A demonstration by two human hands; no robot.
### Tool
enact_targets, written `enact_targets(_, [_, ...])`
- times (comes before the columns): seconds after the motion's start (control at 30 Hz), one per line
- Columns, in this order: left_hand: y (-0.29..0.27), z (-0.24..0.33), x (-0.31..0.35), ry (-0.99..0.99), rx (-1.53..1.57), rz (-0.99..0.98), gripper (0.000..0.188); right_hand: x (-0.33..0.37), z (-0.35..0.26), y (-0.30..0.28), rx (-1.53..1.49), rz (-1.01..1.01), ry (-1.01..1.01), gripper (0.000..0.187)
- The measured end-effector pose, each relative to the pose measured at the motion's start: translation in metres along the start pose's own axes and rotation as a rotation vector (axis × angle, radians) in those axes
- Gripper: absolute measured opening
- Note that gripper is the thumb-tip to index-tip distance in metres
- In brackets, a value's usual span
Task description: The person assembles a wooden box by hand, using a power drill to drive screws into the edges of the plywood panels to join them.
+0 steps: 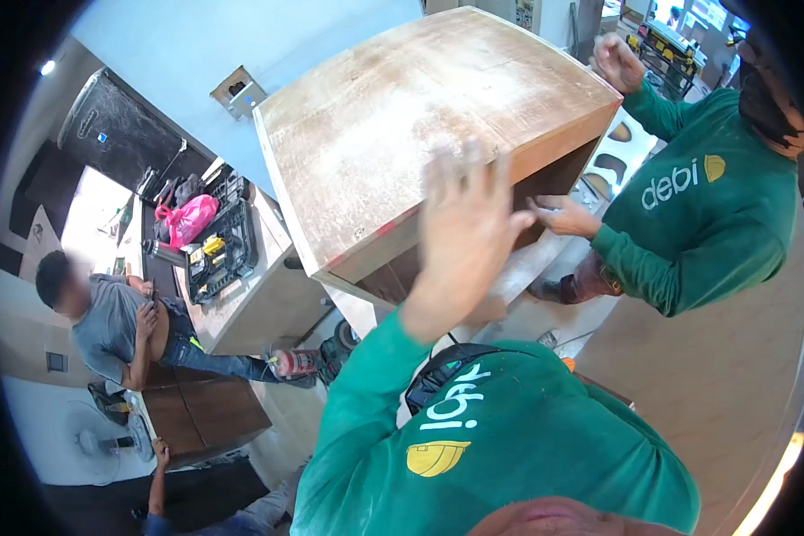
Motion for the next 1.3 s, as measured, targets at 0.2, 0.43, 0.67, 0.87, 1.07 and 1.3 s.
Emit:
enact_targets(0.2, [0.059,0.097,-0.059,0.371,0.290,0.167,0.075,0.147,0.200,0.110,-0.245,0.007,0.660,0.046])
enact_targets(0.43, [0.207,0.211,0.043,0.859,0.891,-1.055,0.072,0.242,0.255,0.148,-0.476,0.155,0.921,0.054])
enact_targets(0.67, [0.415,0.303,0.104,0.942,0.631,-1.344,0.071,0.279,0.289,0.162,-0.548,0.257,0.864,0.051])
enact_targets(0.87, [0.573,0.327,0.134,0.379,0.728,-1.047,0.057,0.282,0.297,0.109,-0.604,0.371,0.737,0.055])
enact_targets(1.07, [0.635,0.319,0.107,0.023,0.405,-1.113,0.053,0.305,0.289,0.098,-0.666,0.506,0.577,0.062])
enact_targets(1.3, [0.688,0.303,0.086,-0.123,0.343,-1.052,0.048,0.318,0.267,0.089,-0.856,0.549,0.574,0.067])
Point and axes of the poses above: each hand's wrist, its own x-axis away from the middle knuckle, its own y-axis out of the palm, z = x × y, the point moved 6 cm from there along -x, towards the middle knuckle, and after that the axes turned 11 degrees about -x, right-handed, at the moved point
